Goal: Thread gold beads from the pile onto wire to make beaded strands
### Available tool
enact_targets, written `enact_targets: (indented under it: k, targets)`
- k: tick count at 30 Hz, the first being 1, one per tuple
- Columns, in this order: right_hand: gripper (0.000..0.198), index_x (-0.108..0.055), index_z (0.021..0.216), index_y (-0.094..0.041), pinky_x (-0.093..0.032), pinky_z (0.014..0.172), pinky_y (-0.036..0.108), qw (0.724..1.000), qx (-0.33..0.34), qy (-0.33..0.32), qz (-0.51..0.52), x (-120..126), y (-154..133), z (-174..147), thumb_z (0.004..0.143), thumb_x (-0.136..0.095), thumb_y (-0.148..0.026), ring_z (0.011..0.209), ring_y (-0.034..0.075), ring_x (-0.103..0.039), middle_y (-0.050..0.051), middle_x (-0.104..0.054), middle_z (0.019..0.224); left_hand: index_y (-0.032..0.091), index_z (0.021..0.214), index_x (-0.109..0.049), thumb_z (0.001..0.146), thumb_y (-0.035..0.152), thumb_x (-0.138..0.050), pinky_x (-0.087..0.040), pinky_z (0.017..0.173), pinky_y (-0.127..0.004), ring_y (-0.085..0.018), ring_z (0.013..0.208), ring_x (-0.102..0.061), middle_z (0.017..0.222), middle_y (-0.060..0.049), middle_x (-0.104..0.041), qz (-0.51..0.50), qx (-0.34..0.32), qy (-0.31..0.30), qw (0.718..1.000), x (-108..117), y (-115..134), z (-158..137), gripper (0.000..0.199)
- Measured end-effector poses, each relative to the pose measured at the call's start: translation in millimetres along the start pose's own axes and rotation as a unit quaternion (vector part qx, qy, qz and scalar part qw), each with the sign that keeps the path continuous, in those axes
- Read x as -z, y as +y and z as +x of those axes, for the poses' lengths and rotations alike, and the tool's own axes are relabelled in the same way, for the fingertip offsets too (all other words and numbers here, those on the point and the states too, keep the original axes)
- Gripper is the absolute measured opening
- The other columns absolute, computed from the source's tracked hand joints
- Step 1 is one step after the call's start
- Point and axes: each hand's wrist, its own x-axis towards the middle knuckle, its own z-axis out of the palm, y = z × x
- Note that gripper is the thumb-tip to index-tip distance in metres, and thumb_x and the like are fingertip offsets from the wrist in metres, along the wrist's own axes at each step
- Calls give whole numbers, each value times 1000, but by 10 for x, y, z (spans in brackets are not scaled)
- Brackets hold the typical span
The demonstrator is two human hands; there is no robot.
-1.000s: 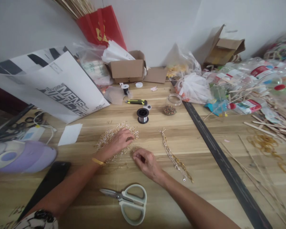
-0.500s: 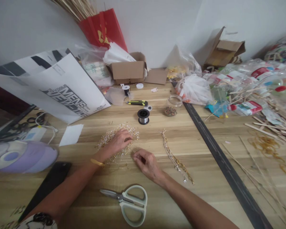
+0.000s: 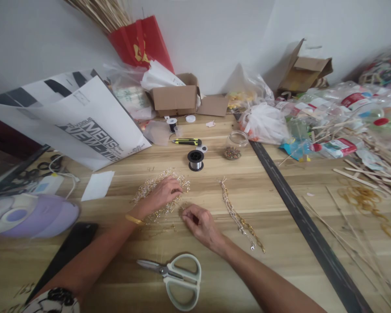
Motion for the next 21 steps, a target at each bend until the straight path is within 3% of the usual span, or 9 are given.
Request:
enact_targets:
  k: [9,21]
  targets:
    - [12,-57,77,-16,-35,54,21,1000,1,3,-4,-3,21,-3,85,-52,-24,57,11,-46,-1,-52,65,16,69,-65,80,15,-59,-38,81,-30,-18,82,-53,75,-2,-66,-15,-12,-30,999,53,-14,53,12]
    - [10,-56,77,-16,-35,55,21,1000,5,0,-2,-11,30,-8,85,-52,-20,58,11,-47,-1,-52,65,16,68,-64,79,14,-58,-38,82,-31,-19,84,-52,75,-4,-66,-28,10,-21,999,49,14,35,13]
